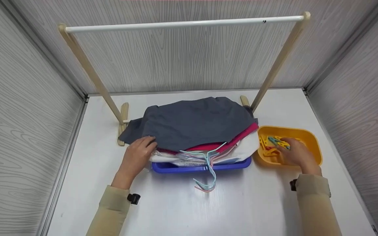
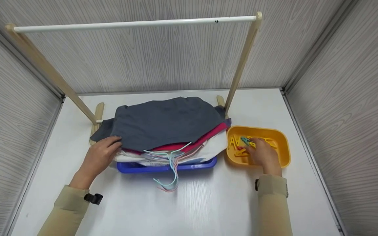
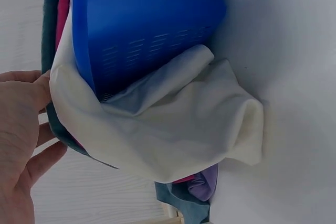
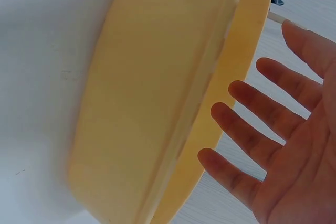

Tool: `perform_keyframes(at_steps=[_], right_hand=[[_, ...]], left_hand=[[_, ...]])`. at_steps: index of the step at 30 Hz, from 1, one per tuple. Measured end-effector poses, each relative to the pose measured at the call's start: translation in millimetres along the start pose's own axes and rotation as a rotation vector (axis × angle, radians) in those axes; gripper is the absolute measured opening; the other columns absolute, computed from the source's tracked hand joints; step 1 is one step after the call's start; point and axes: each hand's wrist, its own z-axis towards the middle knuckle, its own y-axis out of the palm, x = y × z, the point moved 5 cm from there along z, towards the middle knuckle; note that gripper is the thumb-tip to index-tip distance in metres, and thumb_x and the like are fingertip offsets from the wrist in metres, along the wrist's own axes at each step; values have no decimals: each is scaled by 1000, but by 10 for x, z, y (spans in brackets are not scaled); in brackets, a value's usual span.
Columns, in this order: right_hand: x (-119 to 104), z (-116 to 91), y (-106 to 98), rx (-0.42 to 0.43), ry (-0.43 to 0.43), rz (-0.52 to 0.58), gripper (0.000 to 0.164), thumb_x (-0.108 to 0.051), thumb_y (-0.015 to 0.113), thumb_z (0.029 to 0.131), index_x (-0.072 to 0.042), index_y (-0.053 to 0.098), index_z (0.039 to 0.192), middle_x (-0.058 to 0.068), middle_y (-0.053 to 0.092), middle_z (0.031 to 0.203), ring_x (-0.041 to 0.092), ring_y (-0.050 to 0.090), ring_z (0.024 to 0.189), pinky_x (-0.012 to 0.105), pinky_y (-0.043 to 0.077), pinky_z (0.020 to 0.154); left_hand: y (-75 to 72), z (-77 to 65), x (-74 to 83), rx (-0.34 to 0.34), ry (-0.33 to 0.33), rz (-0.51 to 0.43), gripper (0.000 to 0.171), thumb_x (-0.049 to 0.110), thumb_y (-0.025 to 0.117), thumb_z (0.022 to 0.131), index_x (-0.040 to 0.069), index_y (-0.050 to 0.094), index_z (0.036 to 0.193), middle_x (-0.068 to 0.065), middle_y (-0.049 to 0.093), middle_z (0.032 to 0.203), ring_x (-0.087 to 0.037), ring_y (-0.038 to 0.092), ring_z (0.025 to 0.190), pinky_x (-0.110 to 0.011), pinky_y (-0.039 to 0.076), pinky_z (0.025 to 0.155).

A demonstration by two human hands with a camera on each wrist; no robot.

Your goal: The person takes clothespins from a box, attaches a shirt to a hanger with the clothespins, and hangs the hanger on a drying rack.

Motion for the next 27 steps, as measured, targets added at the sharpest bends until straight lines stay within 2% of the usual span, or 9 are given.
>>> perform_keyframes(at_steps=[7,10,13,17,19,25,27], right_hand=[[-40,64,-83,-28,5,-17,77,-56,56,95,3,43,143,29,45,140,47,42,124,65,29,103],[-67,121,-122,-61,10,-6,80,-58,57,94,2,42,144,29,43,142,48,41,126,65,29,103],[-68,179,-142,-105,44,30,78,-56,58,94,-1,41,146,28,41,144,47,43,123,66,34,98],[-60,242,-148,-144,70,71,71,-49,60,96,-3,41,146,27,40,144,44,44,121,65,37,96],[-65,275,-144,-157,67,82,69,-47,60,96,-2,43,144,27,41,143,44,43,121,65,35,98],[-120,374,-103,-185,62,77,64,-49,60,96,-3,49,140,25,49,133,40,46,114,60,38,97],[-142,397,-86,-191,57,80,58,-46,59,97,-5,51,138,23,52,128,38,48,110,56,39,95]], left_hand=[[0,22,-34,8,-42,4,14,1,68,91,-2,69,105,-19,66,110,-34,65,98,-45,52,85],[-5,34,-49,15,-63,-7,15,2,69,91,-3,68,105,-20,67,108,-34,65,96,-45,53,84],[-10,47,-59,23,-88,-30,15,1,70,90,-3,68,104,-19,67,106,-34,65,94,-44,53,83],[-5,65,-83,35,-140,-67,15,2,70,90,-2,68,105,-17,68,102,-32,66,93,-43,54,81],[3,72,-100,41,-168,-83,15,3,69,91,-2,68,105,-17,68,100,-31,66,91,-43,54,79],[37,83,-167,41,-250,-124,15,10,63,97,0,67,107,-15,69,101,-31,66,92,-43,54,78],[39,82,-189,44,-278,-149,16,12,62,98,1,67,108,-15,69,101,-30,66,92,-44,54,77]])
